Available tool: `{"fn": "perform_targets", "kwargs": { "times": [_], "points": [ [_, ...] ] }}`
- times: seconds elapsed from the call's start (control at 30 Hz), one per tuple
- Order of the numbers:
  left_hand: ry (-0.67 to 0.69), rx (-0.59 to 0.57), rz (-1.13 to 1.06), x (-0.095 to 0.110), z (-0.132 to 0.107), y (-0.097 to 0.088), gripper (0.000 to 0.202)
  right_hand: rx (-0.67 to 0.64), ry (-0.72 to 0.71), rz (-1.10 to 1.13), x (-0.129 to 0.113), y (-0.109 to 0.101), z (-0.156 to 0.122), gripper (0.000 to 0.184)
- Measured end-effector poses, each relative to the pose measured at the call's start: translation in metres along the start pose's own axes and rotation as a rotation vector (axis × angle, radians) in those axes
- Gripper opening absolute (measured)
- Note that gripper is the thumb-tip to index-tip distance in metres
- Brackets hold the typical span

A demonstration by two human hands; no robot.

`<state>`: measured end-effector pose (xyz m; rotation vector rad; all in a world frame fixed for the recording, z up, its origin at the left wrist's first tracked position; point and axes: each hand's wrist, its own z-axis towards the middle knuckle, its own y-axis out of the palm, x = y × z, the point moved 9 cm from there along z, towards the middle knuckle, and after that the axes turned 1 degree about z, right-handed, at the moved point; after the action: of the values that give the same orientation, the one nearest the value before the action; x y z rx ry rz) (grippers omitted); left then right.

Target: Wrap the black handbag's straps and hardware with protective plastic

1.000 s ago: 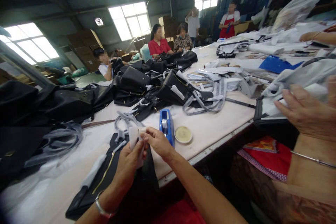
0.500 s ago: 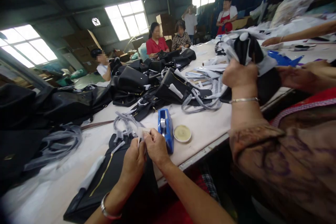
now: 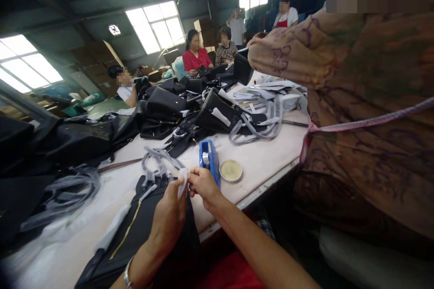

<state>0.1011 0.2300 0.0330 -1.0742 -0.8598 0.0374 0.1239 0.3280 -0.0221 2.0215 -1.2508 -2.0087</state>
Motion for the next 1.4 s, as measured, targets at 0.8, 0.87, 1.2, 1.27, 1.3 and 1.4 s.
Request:
{"fn": "perform_targets", "kwargs": {
  "times": [0.8, 0.87, 1.2, 1.27, 1.3, 1.4],
  "points": [
    [-0.417, -0.153, -0.892, -0.032, -0.001, 0.006, 0.039, 0.097, -0.417, -0.641, -0.027, 0.012, -0.025, 0.02],
    [-0.403, -0.203, -0.875, -0.035, -0.003, 0.009, 0.034, 0.044, -0.421, -0.714, -0.03, 0.016, -0.029, 0.017],
    [-0.426, -0.208, -0.844, -0.046, -0.006, 0.008, 0.035, 0.446, -0.306, -1.218, -0.059, -0.092, -0.021, 0.034],
    [-0.402, -0.196, -0.859, -0.041, -0.005, 0.006, 0.033, 0.377, -0.254, -1.263, -0.047, -0.086, -0.013, 0.041],
    [-0.395, -0.187, -0.862, -0.04, -0.005, 0.005, 0.033, 0.354, -0.224, -1.263, -0.041, -0.083, -0.01, 0.043],
    [-0.393, -0.19, -0.861, -0.038, -0.008, 0.001, 0.034, 0.328, -0.16, -1.193, -0.025, -0.078, -0.001, 0.042]
  ]
}}
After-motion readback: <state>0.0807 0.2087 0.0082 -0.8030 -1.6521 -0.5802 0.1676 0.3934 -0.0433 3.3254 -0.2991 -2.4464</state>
